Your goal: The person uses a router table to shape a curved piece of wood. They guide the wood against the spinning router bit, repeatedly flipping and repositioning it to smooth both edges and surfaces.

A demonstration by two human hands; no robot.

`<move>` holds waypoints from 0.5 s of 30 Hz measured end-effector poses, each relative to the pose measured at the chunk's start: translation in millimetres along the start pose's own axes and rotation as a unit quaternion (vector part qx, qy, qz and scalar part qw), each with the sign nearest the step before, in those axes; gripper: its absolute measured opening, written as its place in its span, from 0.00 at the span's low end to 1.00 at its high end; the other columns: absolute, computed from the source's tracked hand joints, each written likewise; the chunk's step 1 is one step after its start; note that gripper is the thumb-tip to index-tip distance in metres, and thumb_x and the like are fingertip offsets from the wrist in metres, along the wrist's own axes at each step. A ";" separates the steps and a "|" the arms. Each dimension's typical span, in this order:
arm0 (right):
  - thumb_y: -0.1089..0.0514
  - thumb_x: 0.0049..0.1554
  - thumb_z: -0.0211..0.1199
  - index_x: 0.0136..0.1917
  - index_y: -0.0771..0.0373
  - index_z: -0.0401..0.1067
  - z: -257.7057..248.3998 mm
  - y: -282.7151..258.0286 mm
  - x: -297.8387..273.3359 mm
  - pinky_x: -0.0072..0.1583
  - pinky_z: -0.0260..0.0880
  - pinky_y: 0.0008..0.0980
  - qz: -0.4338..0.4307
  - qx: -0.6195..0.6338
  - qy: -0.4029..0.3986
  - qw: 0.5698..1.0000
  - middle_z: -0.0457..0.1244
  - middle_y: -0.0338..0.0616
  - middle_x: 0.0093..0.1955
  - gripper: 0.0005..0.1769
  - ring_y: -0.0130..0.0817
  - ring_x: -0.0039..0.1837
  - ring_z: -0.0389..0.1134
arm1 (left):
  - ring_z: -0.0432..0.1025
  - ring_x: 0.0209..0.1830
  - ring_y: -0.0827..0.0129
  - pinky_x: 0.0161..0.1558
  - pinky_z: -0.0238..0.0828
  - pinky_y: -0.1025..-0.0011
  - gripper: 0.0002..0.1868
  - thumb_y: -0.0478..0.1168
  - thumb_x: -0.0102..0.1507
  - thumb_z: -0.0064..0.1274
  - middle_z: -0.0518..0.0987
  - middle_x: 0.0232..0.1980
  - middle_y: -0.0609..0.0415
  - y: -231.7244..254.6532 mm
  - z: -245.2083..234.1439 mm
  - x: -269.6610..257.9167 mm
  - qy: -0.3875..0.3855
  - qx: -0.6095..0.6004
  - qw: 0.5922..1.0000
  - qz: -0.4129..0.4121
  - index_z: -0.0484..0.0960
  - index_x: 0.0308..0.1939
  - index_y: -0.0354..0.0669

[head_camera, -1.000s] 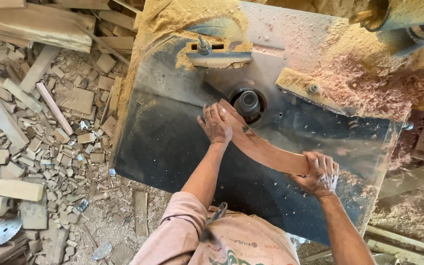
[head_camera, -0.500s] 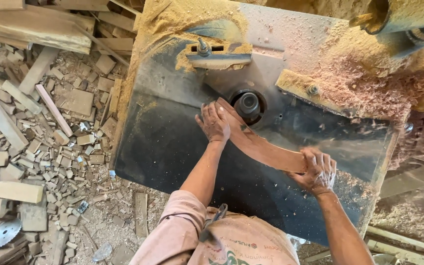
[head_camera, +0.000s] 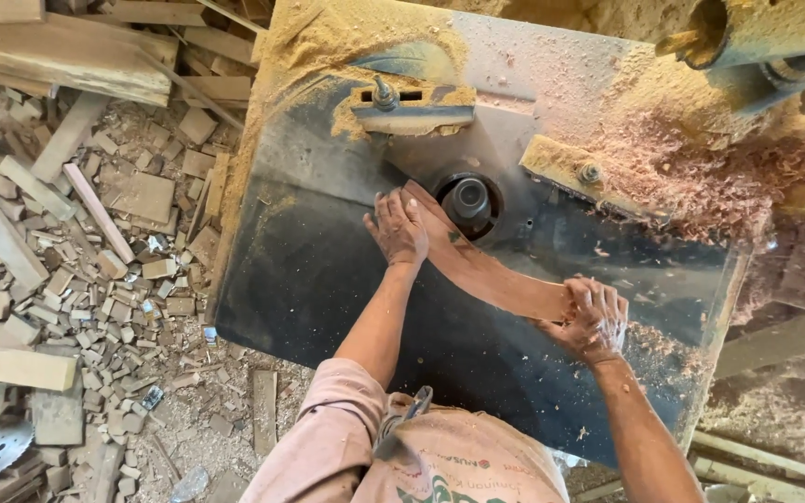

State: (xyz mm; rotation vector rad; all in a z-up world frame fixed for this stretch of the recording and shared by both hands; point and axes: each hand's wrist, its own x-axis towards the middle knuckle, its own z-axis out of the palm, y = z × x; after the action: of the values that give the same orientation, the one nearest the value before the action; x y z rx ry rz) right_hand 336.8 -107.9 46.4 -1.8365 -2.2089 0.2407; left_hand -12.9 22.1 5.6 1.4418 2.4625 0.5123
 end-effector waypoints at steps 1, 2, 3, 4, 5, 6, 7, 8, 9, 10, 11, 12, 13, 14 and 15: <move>0.14 0.36 0.64 0.65 0.44 0.63 1.4 3.0 -3.0 0.62 0.63 0.49 -0.002 0.002 0.003 1.000 0.61 0.38 0.61 0.53 0.44 0.64 0.65 | 0.55 0.79 0.64 0.78 0.38 0.49 0.20 0.54 0.73 0.36 0.65 0.67 0.57 1.5 -5.1 -4.1 0.004 0.000 1.000 0.000 0.64 0.66 0.56; 0.13 0.38 0.62 0.66 0.44 0.64 2.8 6.0 -5.9 0.62 0.63 0.48 -0.004 0.005 0.000 1.000 0.61 0.38 0.61 0.53 0.44 0.64 0.65 | 0.54 0.79 0.64 0.78 0.37 0.50 0.20 0.54 0.73 0.34 0.65 0.68 0.57 3.1 -10.2 -8.2 -0.010 0.004 1.000 -0.004 0.63 0.67 0.55; 0.12 0.39 0.60 0.66 0.44 0.64 3.4 10.2 -10.8 0.62 0.63 0.48 -0.005 0.008 -0.005 1.000 0.62 0.38 0.61 0.53 0.44 0.63 0.66 | 0.54 0.79 0.64 0.78 0.37 0.50 0.20 0.54 0.74 0.32 0.64 0.68 0.56 5.0 -14.1 -14.7 -0.025 0.009 1.000 -0.009 0.63 0.67 0.55; 0.12 0.39 0.60 0.66 0.44 0.64 4.8 16.4 -17.9 0.62 0.63 0.48 -0.007 0.008 -0.004 1.000 0.62 0.38 0.61 0.53 0.44 0.63 0.66 | 0.54 0.79 0.64 0.78 0.37 0.50 0.20 0.54 0.74 0.32 0.64 0.68 0.56 5.2 -12.0 -21.4 -0.023 0.009 1.000 -0.010 0.63 0.67 0.55; 0.11 0.37 0.60 0.66 0.43 0.64 6.0 21.8 -26.8 0.62 0.64 0.48 -0.005 -0.008 -0.012 1.000 0.61 0.36 0.61 0.54 0.43 0.64 0.65 | 0.55 0.78 0.62 0.77 0.39 0.49 0.21 0.54 0.73 0.33 0.66 0.66 0.55 3.7 -10.5 -29.8 -0.001 0.012 1.000 0.006 0.65 0.66 0.52; 0.11 0.35 0.60 0.67 0.43 0.64 7.7 27.4 -35.6 0.63 0.64 0.47 -0.002 -0.024 -0.020 1.000 0.61 0.34 0.62 0.55 0.42 0.65 0.65 | 0.57 0.77 0.61 0.76 0.42 0.49 0.21 0.54 0.73 0.34 0.67 0.65 0.54 2.2 -8.5 -38.3 0.022 0.016 0.999 0.022 0.67 0.65 0.50; 0.11 0.35 0.60 0.67 0.43 0.64 3.4 29.5 -40.7 0.63 0.64 0.47 -0.004 -0.023 -0.021 1.000 0.61 0.34 0.62 0.55 0.42 0.65 0.65 | 0.57 0.77 0.61 0.76 0.42 0.49 0.21 0.54 0.73 0.34 0.67 0.65 0.54 2.0 -5.9 -45.0 0.022 0.017 0.999 0.021 0.67 0.65 0.50; 0.12 0.36 0.62 0.67 0.43 0.64 -0.7 31.8 -45.7 0.63 0.65 0.49 0.004 -0.012 -0.032 0.999 0.61 0.36 0.62 0.55 0.43 0.65 0.65 | 0.57 0.77 0.61 0.76 0.42 0.49 0.22 0.54 0.73 0.34 0.67 0.65 0.54 2.0 -2.9 -51.7 0.029 0.005 0.999 0.030 0.67 0.66 0.51; 0.13 0.36 0.63 0.68 0.44 0.64 -5.7 34.0 -52.0 0.63 0.65 0.50 0.013 -0.002 -0.044 0.999 0.61 0.37 0.62 0.55 0.44 0.65 0.66 | 0.56 0.77 0.60 0.76 0.42 0.49 0.22 0.55 0.73 0.34 0.67 0.66 0.54 2.4 0.2 -59.0 0.034 -0.007 0.999 0.041 0.67 0.66 0.51; 0.13 0.36 0.63 0.68 0.44 0.64 -5.4 36.1 -55.3 0.63 0.65 0.50 0.014 -0.002 -0.046 0.999 0.61 0.37 0.62 0.55 0.44 0.65 0.66 | 0.56 0.77 0.60 0.76 0.42 0.49 0.22 0.55 0.73 0.34 0.67 0.66 0.54 0.7 6.8 -61.3 0.033 -0.007 0.999 0.040 0.67 0.66 0.51; 0.12 0.35 0.62 0.68 0.44 0.64 -5.2 39.2 -56.8 0.64 0.65 0.50 0.009 -0.009 -0.043 0.999 0.61 0.37 0.62 0.56 0.44 0.65 0.65 | 0.57 0.77 0.61 0.75 0.43 0.49 0.22 0.55 0.73 0.35 0.67 0.65 0.56 -0.1 13.9 -62.6 0.054 -0.007 0.998 0.042 0.68 0.67 0.53; 0.11 0.34 0.62 0.68 0.44 0.65 -5.1 42.3 -58.2 0.64 0.65 0.50 0.004 -0.016 -0.041 0.999 0.61 0.36 0.62 0.58 0.43 0.66 0.65 | 0.58 0.76 0.62 0.75 0.43 0.49 0.22 0.55 0.72 0.36 0.68 0.64 0.58 -0.7 21.0 -63.9 0.075 -0.008 0.996 0.043 0.68 0.67 0.55; 0.11 0.34 0.62 0.68 0.44 0.65 -1.7 43.5 -60.5 0.64 0.65 0.50 0.006 -0.017 -0.042 0.999 0.61 0.36 0.62 0.58 0.43 0.66 0.65 | 0.58 0.76 0.62 0.75 0.43 0.49 0.22 0.55 0.72 0.36 0.68 0.64 0.58 -1.1 21.7 -64.4 0.073 -0.008 0.996 0.044 0.68 0.67 0.55; 0.10 0.33 0.61 0.68 0.44 0.65 1.5 44.6 -62.7 0.65 0.64 0.49 0.012 -0.018 -0.037 0.999 0.61 0.36 0.63 0.58 0.43 0.66 0.65 | 0.58 0.76 0.62 0.75 0.44 0.49 0.21 0.55 0.72 0.37 0.68 0.64 0.58 -1.3 22.2 -64.7 0.072 -0.012 0.996 0.042 0.68 0.66 0.55; 0.10 0.33 0.60 0.67 0.43 0.65 5.9 46.0 -60.9 0.66 0.63 0.49 0.016 -0.020 -0.030 0.999 0.61 0.36 0.63 0.58 0.43 0.67 0.64 | 0.59 0.76 0.61 0.75 0.44 0.49 0.21 0.54 0.71 0.38 0.68 0.63 0.58 -0.9 22.4 -61.8 0.074 -0.016 0.996 0.040 0.68 0.66 0.55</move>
State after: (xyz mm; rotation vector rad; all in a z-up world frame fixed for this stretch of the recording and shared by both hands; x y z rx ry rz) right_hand 388.4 -158.8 22.0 -1.9113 -2.2401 0.2629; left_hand 24.7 -28.4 -13.2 1.5484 2.5036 0.6955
